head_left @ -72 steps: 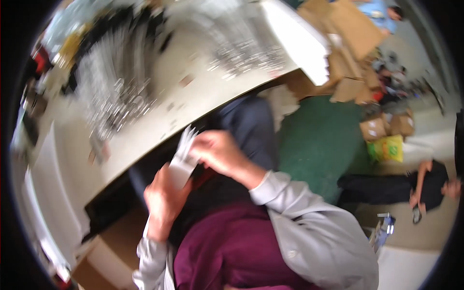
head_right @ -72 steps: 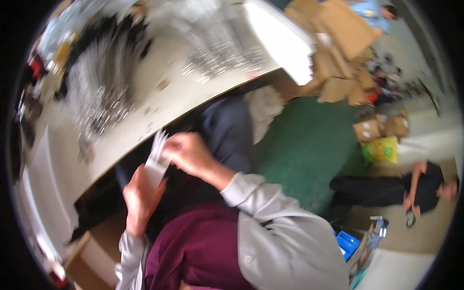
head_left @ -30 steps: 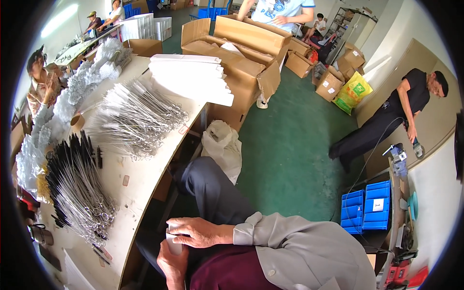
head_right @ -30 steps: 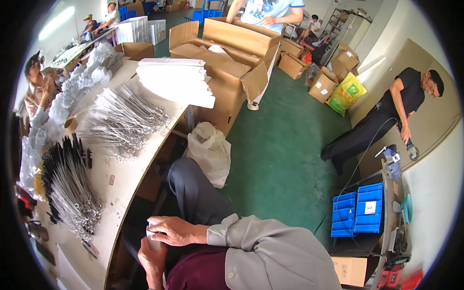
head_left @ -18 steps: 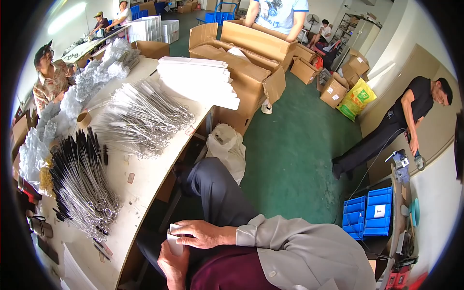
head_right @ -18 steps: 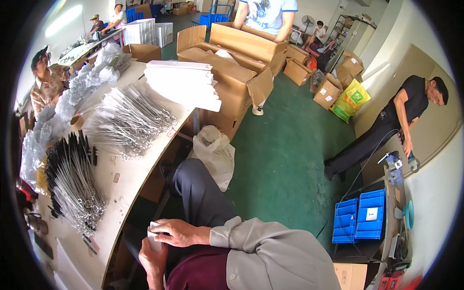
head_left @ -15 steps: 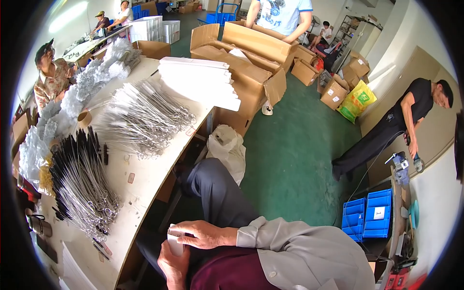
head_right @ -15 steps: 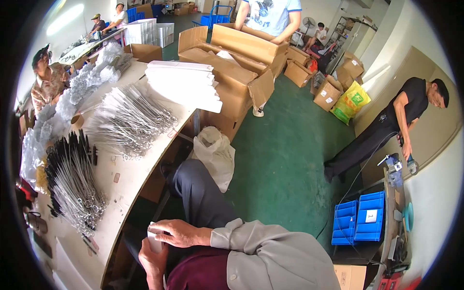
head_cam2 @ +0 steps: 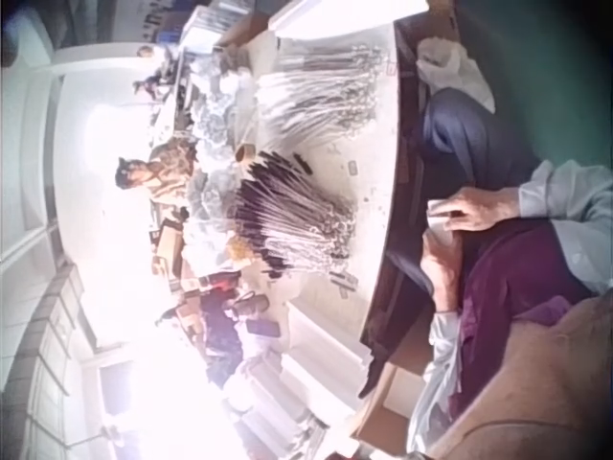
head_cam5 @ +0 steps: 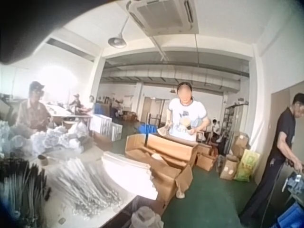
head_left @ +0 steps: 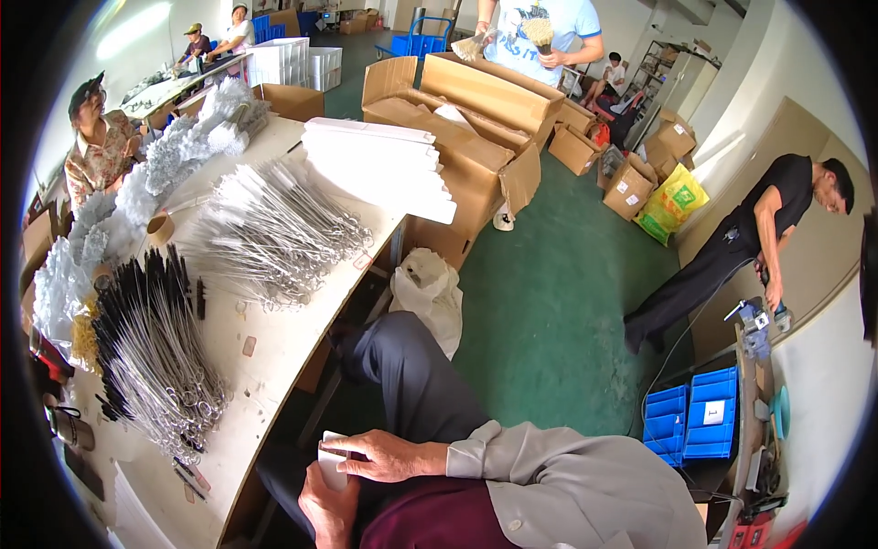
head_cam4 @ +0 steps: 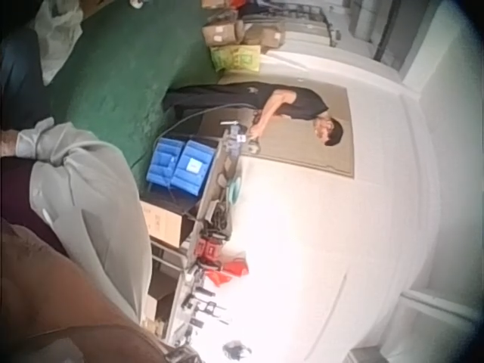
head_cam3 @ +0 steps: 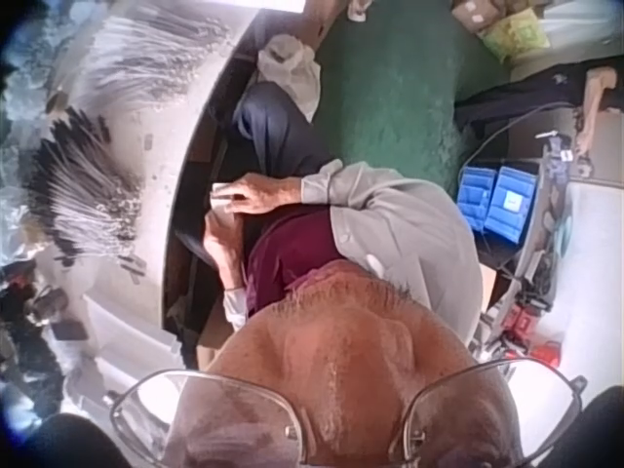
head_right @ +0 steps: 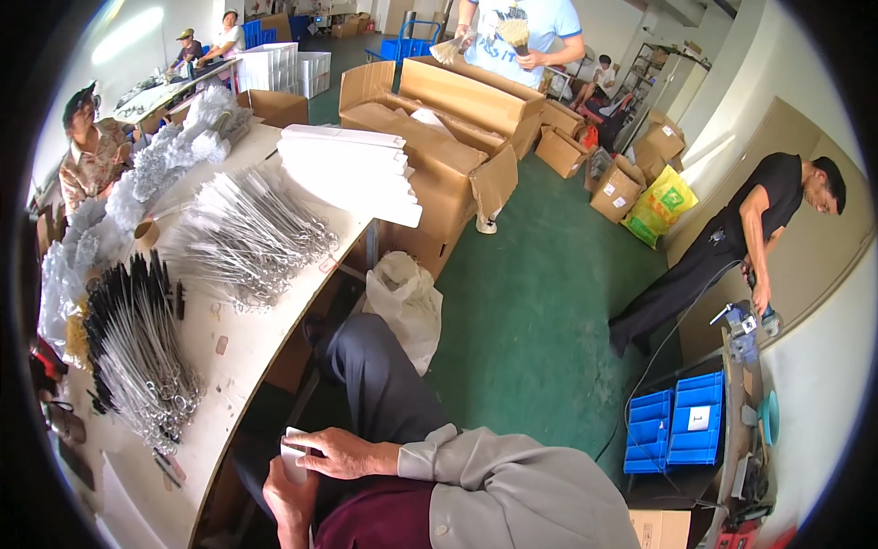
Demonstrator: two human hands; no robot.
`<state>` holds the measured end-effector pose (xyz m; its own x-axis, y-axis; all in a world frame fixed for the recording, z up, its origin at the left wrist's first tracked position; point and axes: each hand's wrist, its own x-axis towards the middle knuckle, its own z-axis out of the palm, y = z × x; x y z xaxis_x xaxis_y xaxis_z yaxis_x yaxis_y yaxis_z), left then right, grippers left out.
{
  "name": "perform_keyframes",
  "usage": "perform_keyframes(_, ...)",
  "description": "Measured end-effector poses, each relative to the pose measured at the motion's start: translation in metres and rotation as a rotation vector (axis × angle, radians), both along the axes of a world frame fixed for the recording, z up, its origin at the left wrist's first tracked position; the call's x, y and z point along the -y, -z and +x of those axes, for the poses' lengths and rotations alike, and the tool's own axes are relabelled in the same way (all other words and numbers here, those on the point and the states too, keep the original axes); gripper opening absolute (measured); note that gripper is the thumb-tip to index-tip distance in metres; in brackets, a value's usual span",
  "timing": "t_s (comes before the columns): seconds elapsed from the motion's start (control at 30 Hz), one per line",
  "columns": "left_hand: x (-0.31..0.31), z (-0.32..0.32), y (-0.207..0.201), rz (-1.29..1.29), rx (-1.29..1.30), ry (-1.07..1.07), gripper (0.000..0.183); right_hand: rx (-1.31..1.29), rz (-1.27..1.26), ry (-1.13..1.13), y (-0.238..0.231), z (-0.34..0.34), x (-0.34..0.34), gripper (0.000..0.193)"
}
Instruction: Manually inserting bundles of wire-handle industrial brushes into white paperboard sleeves.
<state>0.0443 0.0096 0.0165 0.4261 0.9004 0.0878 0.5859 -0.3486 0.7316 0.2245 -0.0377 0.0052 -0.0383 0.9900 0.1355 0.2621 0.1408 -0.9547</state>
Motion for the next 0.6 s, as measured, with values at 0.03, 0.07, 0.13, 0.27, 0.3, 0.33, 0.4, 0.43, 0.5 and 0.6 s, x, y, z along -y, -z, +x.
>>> perform_keyframes(0.03, 0.000, 0.000, 0.001, 0.002, -0.017, 0.002, 0.036, 0.018, -0.043, -0.030, 0.000, 0.002, -0.001, 0.046)
perform_keyframes(0.07, 0.000, 0.001, 0.001, 0.002, -0.012, 0.001, 0.036, 0.036, -0.085, -0.059, 0.000, 0.003, -0.002, 0.046)
perform_keyframes(0.13, 0.000, 0.002, 0.001, 0.039, 0.005, 0.003, 0.034, 0.041, -0.094, -0.057, -0.001, 0.003, -0.003, 0.045)
perform_keyframes(0.27, 0.000, 0.000, 0.005, 0.027, 0.008, 0.004, 0.035, 0.061, -0.110, -0.050, 0.004, 0.003, -0.003, 0.043)
perform_keyframes(0.3, 0.000, 0.000, 0.006, 0.029, 0.011, 0.009, 0.036, 0.063, -0.109, -0.050, 0.005, 0.002, -0.003, 0.043)
perform_keyframes(0.33, 0.000, -0.001, 0.005, 0.030, 0.013, 0.013, 0.036, 0.061, -0.090, -0.049, 0.005, 0.002, -0.003, 0.043)
perform_keyframes(0.4, 0.002, -0.002, 0.003, 0.029, 0.016, 0.017, 0.036, 0.060, -0.071, -0.048, 0.003, 0.001, -0.002, 0.043)
perform_keyframes(0.43, 0.001, -0.002, 0.002, 0.030, 0.018, 0.022, 0.036, 0.055, -0.071, -0.044, 0.002, 0.001, -0.002, 0.044)
perform_keyframes(0.5, 0.001, -0.002, 0.000, 0.022, 0.028, 0.027, 0.036, 0.049, -0.070, -0.040, 0.002, -0.001, -0.001, 0.044)
perform_keyframes(0.6, 0.000, 0.002, -0.005, 0.022, 0.044, 0.033, 0.035, 0.010, 0.031, 0.038, 0.003, -0.003, 0.000, 0.044)
